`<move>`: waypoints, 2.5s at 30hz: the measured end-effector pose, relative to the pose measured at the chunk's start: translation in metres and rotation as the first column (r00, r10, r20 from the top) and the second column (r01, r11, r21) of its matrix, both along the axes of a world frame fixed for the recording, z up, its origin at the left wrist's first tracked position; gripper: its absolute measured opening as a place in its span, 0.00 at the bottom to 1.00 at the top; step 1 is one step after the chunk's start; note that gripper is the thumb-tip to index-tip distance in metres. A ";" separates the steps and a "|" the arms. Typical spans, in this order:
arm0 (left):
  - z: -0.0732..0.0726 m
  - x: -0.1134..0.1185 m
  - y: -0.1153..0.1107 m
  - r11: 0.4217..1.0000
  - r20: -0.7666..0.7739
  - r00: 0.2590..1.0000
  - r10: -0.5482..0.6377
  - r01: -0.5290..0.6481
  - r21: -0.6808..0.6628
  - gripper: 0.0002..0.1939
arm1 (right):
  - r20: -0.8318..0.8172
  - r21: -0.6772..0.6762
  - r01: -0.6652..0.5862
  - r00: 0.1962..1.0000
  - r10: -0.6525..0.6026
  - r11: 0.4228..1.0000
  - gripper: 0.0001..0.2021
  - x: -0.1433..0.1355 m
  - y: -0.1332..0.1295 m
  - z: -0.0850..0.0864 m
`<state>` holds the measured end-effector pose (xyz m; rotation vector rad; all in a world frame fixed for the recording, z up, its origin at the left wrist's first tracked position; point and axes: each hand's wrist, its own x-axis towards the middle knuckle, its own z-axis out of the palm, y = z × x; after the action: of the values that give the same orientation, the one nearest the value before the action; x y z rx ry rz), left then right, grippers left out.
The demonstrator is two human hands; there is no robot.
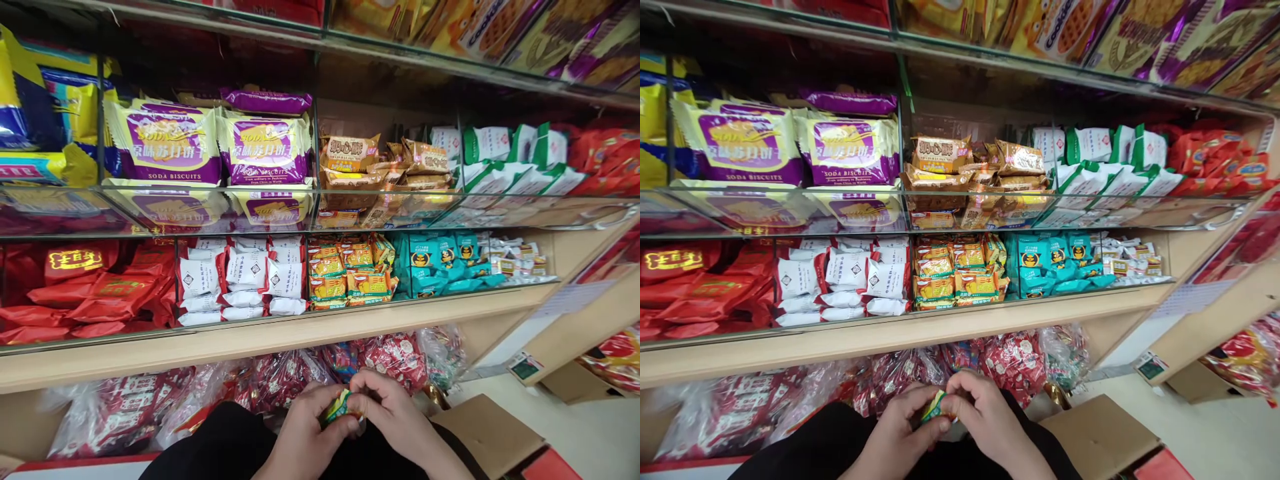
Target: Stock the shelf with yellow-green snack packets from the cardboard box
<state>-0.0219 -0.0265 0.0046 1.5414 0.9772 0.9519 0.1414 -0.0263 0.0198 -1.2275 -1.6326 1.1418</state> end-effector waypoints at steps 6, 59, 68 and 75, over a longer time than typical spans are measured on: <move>-0.008 0.008 0.001 0.931 0.425 0.855 0.298 -0.163 -0.325 0.10 | -0.245 -0.156 -0.062 0.969 0.022 0.986 0.24 -0.015 -0.003 -0.009; 0.091 0.068 0.111 0.532 -0.559 0.565 0.606 0.234 0.814 0.13 | 0.406 0.631 0.200 0.738 -0.539 0.750 0.12 0.060 0.148 0.085; 0.096 0.061 0.117 0.570 -0.648 0.450 0.614 0.315 0.759 0.22 | 0.449 0.652 0.139 0.721 -0.528 0.745 0.17 0.055 0.130 0.081; 0.095 0.062 0.113 0.592 -0.671 0.377 0.638 0.318 0.741 0.27 | 0.252 0.738 0.204 0.800 -0.544 0.643 0.16 0.066 0.067 0.065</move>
<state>0.0397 0.0868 0.0993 3.0315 1.6729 0.5904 0.2077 0.0405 0.0853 -1.2843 -1.7546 -0.0903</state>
